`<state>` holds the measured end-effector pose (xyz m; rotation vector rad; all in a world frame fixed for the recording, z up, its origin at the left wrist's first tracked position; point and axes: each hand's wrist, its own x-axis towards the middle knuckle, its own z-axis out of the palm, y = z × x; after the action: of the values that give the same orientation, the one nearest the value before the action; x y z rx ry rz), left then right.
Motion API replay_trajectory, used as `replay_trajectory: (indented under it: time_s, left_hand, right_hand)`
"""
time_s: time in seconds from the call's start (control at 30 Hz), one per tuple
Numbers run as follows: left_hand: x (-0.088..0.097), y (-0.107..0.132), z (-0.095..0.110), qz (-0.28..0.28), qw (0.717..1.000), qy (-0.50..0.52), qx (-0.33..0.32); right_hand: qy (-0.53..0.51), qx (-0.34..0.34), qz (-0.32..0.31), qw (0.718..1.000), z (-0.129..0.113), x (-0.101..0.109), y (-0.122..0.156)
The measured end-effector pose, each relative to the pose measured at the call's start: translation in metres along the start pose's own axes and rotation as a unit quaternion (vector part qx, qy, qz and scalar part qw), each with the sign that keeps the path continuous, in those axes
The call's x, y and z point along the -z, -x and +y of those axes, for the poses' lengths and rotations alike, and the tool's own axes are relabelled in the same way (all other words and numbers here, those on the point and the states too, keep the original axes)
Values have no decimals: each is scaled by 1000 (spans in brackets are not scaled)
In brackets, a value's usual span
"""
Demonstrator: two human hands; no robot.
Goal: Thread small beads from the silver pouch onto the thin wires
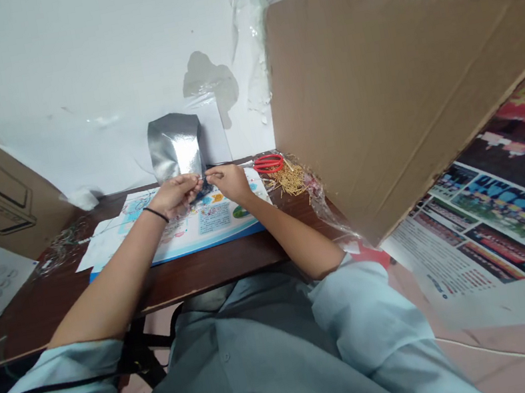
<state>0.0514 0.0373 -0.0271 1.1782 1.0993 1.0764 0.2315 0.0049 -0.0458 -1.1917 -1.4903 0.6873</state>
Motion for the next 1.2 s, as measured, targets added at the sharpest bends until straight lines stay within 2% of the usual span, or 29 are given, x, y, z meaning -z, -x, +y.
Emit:
replay_trajectory:
  time_s: [0.1,0.3,0.8,1.0,1.2]
  left_hand:
    - [2,16,-17,-30,995,89,34]
    - [9,23,-40,-15,987,156,43]
    - [3,27,-38,1,984,169,54]
    - [2,28,-38,-22,984,166,58]
    - [1,28,-39,-13,984,169,56]
  right_hand:
    - [-11,8,-10,1000,0,-2,1]
    - [29,27,-31,999,-6,-2,5]
    - [106,50,-69,991,-8,-9,13]
    - [74,76,-60,993,-4,-13,14]
    - [53,81,-51,994,-1,-16,13]
